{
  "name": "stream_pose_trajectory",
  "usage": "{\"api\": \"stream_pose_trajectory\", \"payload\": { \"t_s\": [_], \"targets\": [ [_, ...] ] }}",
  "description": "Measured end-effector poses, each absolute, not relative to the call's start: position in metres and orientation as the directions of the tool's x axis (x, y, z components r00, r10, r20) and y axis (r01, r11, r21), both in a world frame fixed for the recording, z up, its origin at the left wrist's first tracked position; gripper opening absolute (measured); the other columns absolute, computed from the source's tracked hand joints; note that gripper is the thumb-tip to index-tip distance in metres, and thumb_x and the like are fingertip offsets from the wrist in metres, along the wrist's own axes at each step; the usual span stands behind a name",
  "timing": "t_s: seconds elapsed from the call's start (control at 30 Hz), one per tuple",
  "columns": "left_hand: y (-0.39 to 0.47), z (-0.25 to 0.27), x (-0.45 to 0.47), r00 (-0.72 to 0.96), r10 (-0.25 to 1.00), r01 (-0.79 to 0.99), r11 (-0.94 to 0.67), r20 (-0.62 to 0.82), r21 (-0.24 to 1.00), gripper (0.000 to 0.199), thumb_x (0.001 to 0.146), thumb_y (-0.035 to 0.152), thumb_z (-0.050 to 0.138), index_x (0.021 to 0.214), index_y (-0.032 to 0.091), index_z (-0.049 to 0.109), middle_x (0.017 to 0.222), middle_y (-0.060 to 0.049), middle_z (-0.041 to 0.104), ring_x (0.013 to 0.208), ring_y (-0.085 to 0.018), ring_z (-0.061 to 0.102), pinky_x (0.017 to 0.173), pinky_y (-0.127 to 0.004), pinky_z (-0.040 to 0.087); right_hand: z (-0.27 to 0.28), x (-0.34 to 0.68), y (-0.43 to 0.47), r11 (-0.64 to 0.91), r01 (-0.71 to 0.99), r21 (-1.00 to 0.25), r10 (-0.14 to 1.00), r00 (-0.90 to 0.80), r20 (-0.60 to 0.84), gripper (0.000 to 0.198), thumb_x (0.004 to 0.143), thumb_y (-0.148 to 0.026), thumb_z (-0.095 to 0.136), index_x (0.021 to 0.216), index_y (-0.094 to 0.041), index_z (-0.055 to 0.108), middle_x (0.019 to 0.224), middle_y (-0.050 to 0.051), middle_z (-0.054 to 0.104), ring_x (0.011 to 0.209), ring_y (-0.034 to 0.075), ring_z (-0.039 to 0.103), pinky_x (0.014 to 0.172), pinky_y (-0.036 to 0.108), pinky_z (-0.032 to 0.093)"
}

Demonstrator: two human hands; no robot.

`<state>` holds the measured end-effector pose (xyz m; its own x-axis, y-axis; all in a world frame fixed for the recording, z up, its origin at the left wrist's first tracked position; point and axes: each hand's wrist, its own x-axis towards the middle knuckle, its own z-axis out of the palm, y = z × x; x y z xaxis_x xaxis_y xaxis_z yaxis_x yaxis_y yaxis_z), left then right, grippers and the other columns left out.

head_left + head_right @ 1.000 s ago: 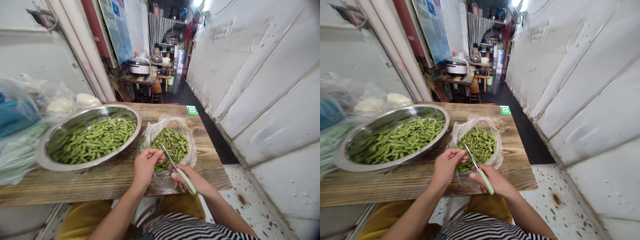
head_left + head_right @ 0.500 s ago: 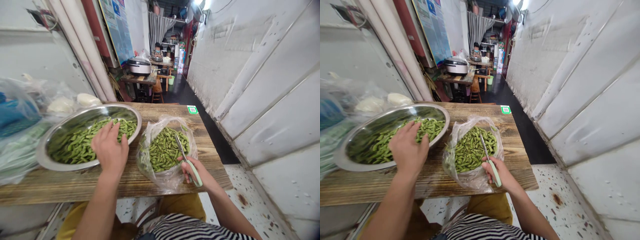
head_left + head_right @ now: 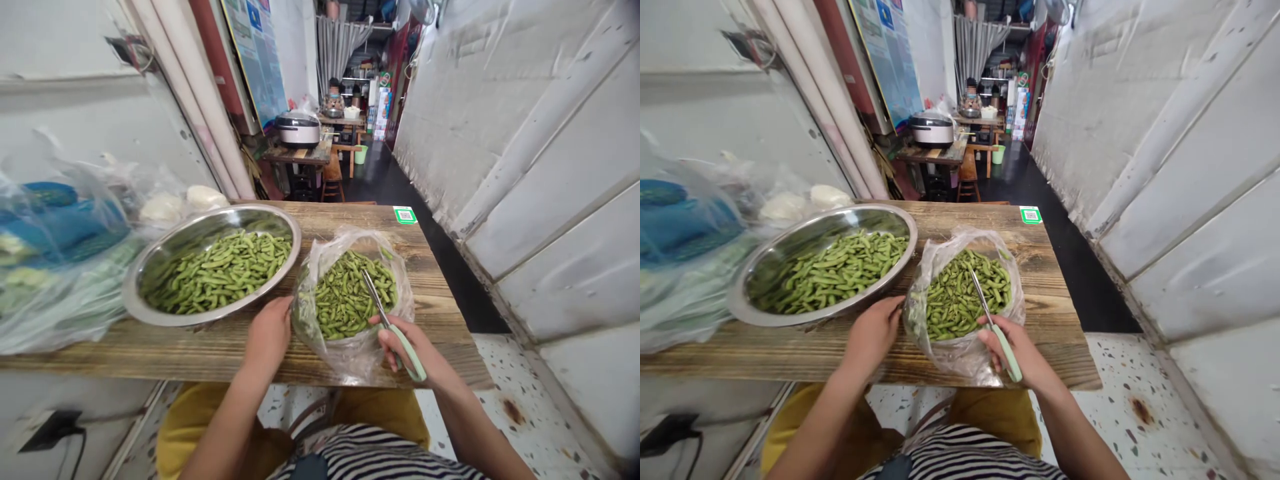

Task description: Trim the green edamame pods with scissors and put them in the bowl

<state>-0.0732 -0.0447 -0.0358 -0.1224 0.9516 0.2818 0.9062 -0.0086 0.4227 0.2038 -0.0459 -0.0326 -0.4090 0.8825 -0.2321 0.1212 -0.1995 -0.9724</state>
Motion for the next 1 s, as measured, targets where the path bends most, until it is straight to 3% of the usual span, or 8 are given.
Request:
{"api": "stream_pose_trajectory", "payload": {
  "t_s": [0.1, 0.23, 0.37, 0.5, 0.63, 0.73, 0.87, 1.0],
  "targets": [
    [-0.042, -0.059, -0.071, -0.145, 0.966, 0.951, 0.076, 0.216, 0.298, 0.038, 0.080, 0.011, 0.041, 0.111, 0.013, 0.064, 0.107, -0.016, 0.067, 0.091, -0.023, 0.065, 0.080, -0.033, 0.051, -0.034, 0.204, -0.047, -0.187, 0.121, -0.975, 0.873, -0.435, -0.221, 0.049, 0.081, -0.053, 0.058, 0.112, -0.016, 0.052, 0.057, -0.007, 0.043, 0.042, 0.008, 0.042, 0.041, 0.020, 0.037],
    [-0.041, -0.066, -0.079, -0.147, 0.979, 0.968, 0.113, 0.142, 0.224, 0.033, 0.086, 0.015, 0.036, 0.088, 0.012, 0.069, 0.085, -0.015, 0.069, 0.078, -0.024, 0.066, 0.073, -0.033, 0.050, -0.034, 0.209, -0.048, -0.187, 0.115, -0.976, 0.878, -0.426, -0.218, 0.049, 0.082, -0.052, 0.058, 0.114, -0.016, 0.051, 0.056, -0.007, 0.042, 0.043, 0.008, 0.041, 0.041, 0.020, 0.037],
    [-0.060, -0.042, -0.065, -0.122, 0.912, 0.947, -0.012, 0.392, 0.322, 0.029, 0.089, 0.023, 0.041, 0.094, 0.014, 0.068, 0.091, -0.013, 0.069, 0.083, -0.023, 0.065, 0.079, -0.034, 0.050, -0.035, 0.212, -0.046, -0.201, 0.115, -0.973, 0.901, -0.369, -0.230, 0.053, 0.080, -0.057, 0.057, 0.113, -0.015, 0.052, 0.056, -0.007, 0.040, 0.041, 0.008, 0.039, 0.039, 0.020, 0.036],
    [-0.045, -0.012, -0.026, 0.004, 0.774, 0.867, -0.319, 0.634, 0.384, 0.026, 0.088, 0.024, 0.047, 0.101, 0.018, 0.068, 0.097, -0.010, 0.070, 0.093, -0.020, 0.064, 0.092, -0.030, 0.045, -0.033, 0.213, -0.043, -0.192, 0.093, -0.977, 0.916, -0.341, -0.212, 0.051, 0.080, -0.055, 0.059, 0.114, -0.016, 0.052, 0.056, -0.007, 0.041, 0.043, 0.009, 0.041, 0.041, 0.021, 0.037],
    [0.029, -0.004, 0.001, 0.203, 0.829, 0.781, -0.458, 0.521, 0.424, 0.033, 0.090, 0.020, 0.039, 0.104, 0.017, 0.068, 0.104, -0.010, 0.070, 0.098, -0.020, 0.063, 0.091, -0.032, 0.046, -0.028, 0.218, -0.044, -0.136, 0.113, -0.984, 0.930, -0.327, -0.166, 0.051, 0.081, -0.055, 0.058, 0.113, -0.014, 0.053, 0.054, -0.007, 0.043, 0.042, 0.009, 0.041, 0.042, 0.021, 0.037],
    [0.075, -0.009, 0.006, 0.285, 0.889, 0.767, -0.436, 0.359, 0.471, 0.034, 0.088, 0.020, 0.040, 0.105, 0.018, 0.069, 0.106, -0.009, 0.071, 0.098, -0.022, 0.063, 0.092, -0.035, 0.045, -0.025, 0.223, -0.047, -0.125, 0.130, -0.984, 0.936, -0.312, -0.160, 0.053, 0.081, -0.056, 0.057, 0.112, -0.014, 0.053, 0.052, -0.007, 0.044, 0.041, 0.009, 0.040, 0.042, 0.021, 0.036],
    [0.085, -0.017, -0.001, 0.552, 0.813, 0.727, -0.578, 0.185, 0.371, 0.032, 0.085, 0.019, 0.044, 0.104, 0.021, 0.069, 0.118, -0.007, 0.066, 0.107, -0.021, 0.060, 0.096, -0.034, 0.042, -0.025, 0.226, -0.049, -0.138, 0.154, -0.978, 0.934, -0.310, -0.180, 0.055, 0.080, -0.058, 0.056, 0.112, -0.013, 0.053, 0.047, -0.008, 0.042, 0.038, 0.008, 0.039, 0.041, 0.020, 0.034],
    [0.067, -0.023, -0.013, 0.627, 0.764, 0.726, -0.644, 0.153, 0.243, 0.029, 0.084, 0.013, 0.044, 0.097, 0.017, 0.069, 0.115, -0.012, 0.065, 0.107, -0.023, 0.059, 0.096, -0.037, 0.041, -0.021, 0.222, -0.046, -0.160, 0.127, -0.979, 0.930, -0.314, -0.192, 0.053, 0.079, -0.055, 0.060, 0.112, -0.014, 0.054, 0.049, -0.008, 0.042, 0.040, 0.008, 0.040, 0.040, 0.020, 0.036]
  ]
}}
